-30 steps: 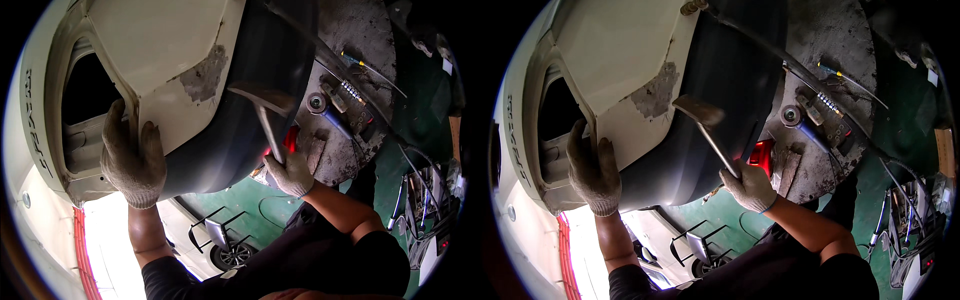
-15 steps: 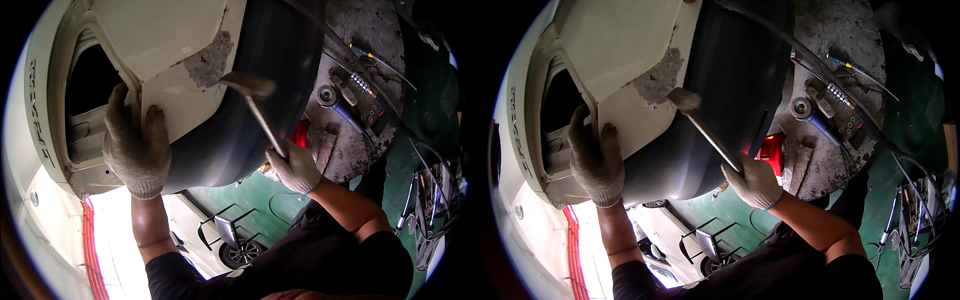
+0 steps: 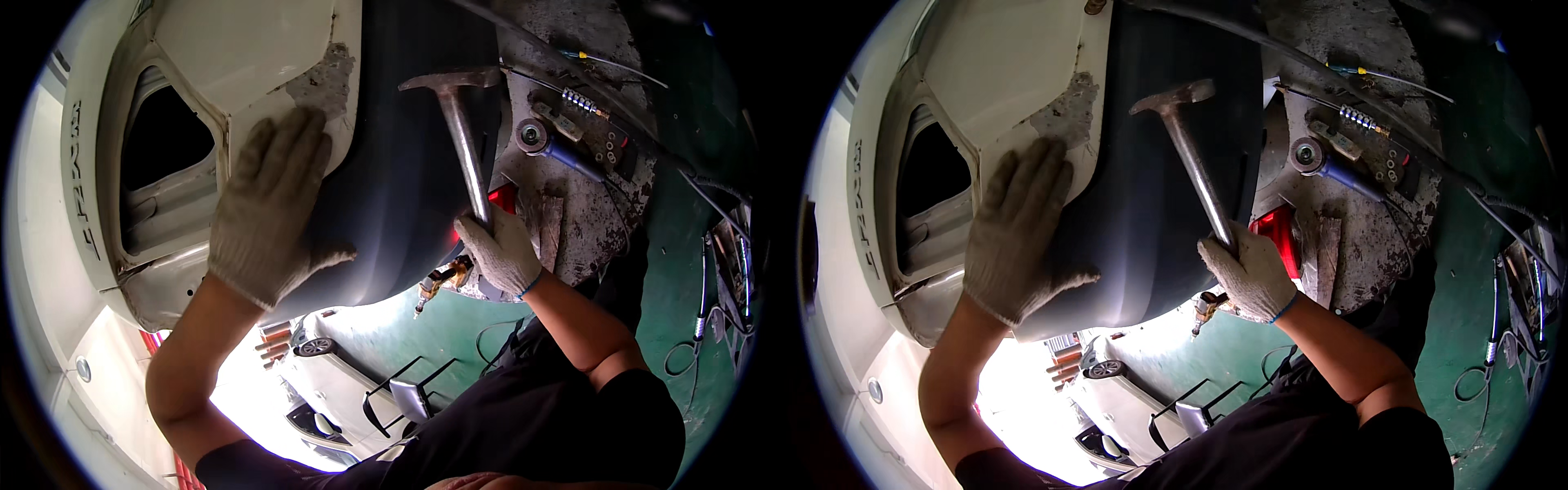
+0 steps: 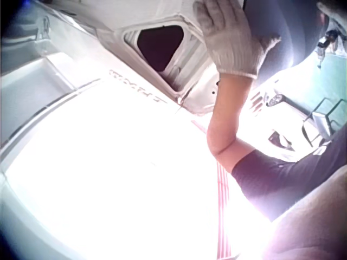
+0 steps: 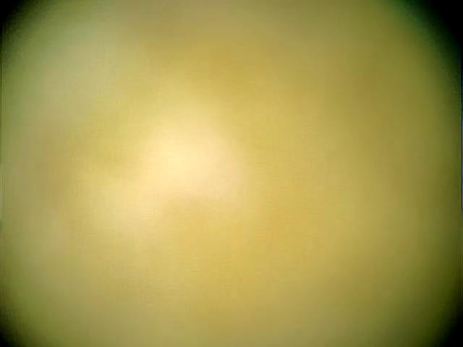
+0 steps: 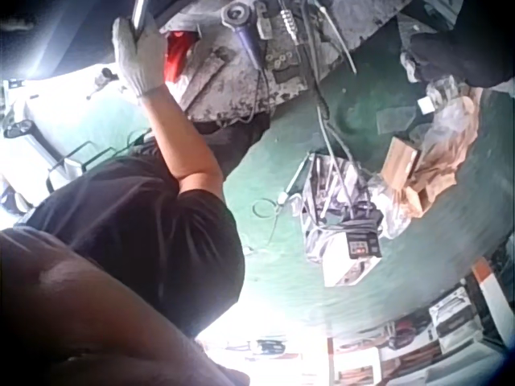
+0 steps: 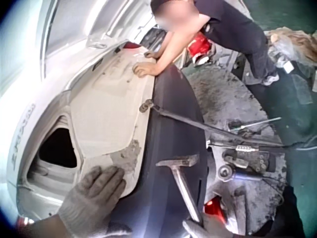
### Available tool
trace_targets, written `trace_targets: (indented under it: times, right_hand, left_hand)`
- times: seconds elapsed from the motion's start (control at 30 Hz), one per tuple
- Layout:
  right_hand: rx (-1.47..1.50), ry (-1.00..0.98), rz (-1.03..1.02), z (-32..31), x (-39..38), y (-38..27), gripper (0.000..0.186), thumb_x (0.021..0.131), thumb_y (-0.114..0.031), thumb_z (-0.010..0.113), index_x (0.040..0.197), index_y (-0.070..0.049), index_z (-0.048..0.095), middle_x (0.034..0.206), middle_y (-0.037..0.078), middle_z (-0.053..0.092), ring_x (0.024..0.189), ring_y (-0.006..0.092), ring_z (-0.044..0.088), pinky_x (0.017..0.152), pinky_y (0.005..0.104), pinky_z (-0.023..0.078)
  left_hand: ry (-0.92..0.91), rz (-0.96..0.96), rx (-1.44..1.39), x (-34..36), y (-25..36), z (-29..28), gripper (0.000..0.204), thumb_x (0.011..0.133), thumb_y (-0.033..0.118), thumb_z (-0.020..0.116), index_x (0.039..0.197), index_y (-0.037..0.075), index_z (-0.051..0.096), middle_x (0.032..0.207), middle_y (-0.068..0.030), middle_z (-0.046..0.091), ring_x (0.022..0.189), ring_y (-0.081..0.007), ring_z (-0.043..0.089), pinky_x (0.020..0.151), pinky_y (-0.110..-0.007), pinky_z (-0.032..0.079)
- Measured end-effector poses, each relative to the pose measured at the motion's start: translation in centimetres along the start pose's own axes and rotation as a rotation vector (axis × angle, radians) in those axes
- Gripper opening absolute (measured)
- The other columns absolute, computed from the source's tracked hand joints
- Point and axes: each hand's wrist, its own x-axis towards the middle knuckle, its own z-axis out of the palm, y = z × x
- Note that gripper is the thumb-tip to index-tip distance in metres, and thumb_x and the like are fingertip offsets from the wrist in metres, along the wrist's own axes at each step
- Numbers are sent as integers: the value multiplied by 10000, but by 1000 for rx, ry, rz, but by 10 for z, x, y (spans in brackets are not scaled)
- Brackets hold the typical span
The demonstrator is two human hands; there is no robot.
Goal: The person uses a heat gun and a hammer to repair a dent on a white car bumper. A coworker holds the bumper steady while the person applies heat and taps the metal to reshape it.
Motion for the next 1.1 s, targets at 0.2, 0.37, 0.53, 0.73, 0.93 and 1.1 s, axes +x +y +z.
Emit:
trace_targets:
  times: [0.2,0.37,0.53,0.73,0.93,1.1]
  right_hand:
    - [-8,-53,-45,1,-4,9,320,1066,-328,678,1045,-9,664,716,27,632,626,100,595,571,315,479]
    - [-45,-105,-99,16,-3,-13,327,1077,-341,668,1043,-16,651,697,28,613,614,115,597,564,327,473]
    - [63,-205,-219,34,-3,0,301,1104,-316,617,965,-50,595,668,38,581,584,153,614,548,359,471]
    - [-14,-225,-9,26,-3,-34,311,1101,-314,624,980,-31,589,673,50,597,551,160,602,531,378,485]
    - [-112,-174,-148,23,27,-25,357,1108,-365,608,1051,-13,635,682,74,609,588,170,611,570,368,484]
    - [-138,-204,-123,10,41,-15,354,1105,-356,612,1053,-7,643,697,81,617,603,171,606,580,362,479]
  left_hand:
    - [53,57,-67,25,5,20,1261,557,643,902,1539,-34,493,1623,-215,492,1573,-347,391,1332,-506,263]
    - [15,24,-53,15,8,7,1238,570,662,870,1515,-55,517,1614,-232,498,1574,-352,393,1327,-515,266]
    - [25,0,64,-21,1,3,1193,723,831,660,1473,-89,545,1594,-272,504,1551,-407,419,1307,-564,287]
    - [77,-75,93,-46,3,12,1139,873,874,509,1478,-92,537,1584,-282,508,1545,-417,425,1294,-588,301]
    - [107,-112,123,-26,-4,10,1137,877,883,490,1494,-71,534,1583,-280,507,1544,-413,429,1300,-583,295]
    - [119,-136,1,13,-15,3,1176,754,763,751,1556,-48,469,1609,-265,481,1564,-392,400,1319,-554,273]
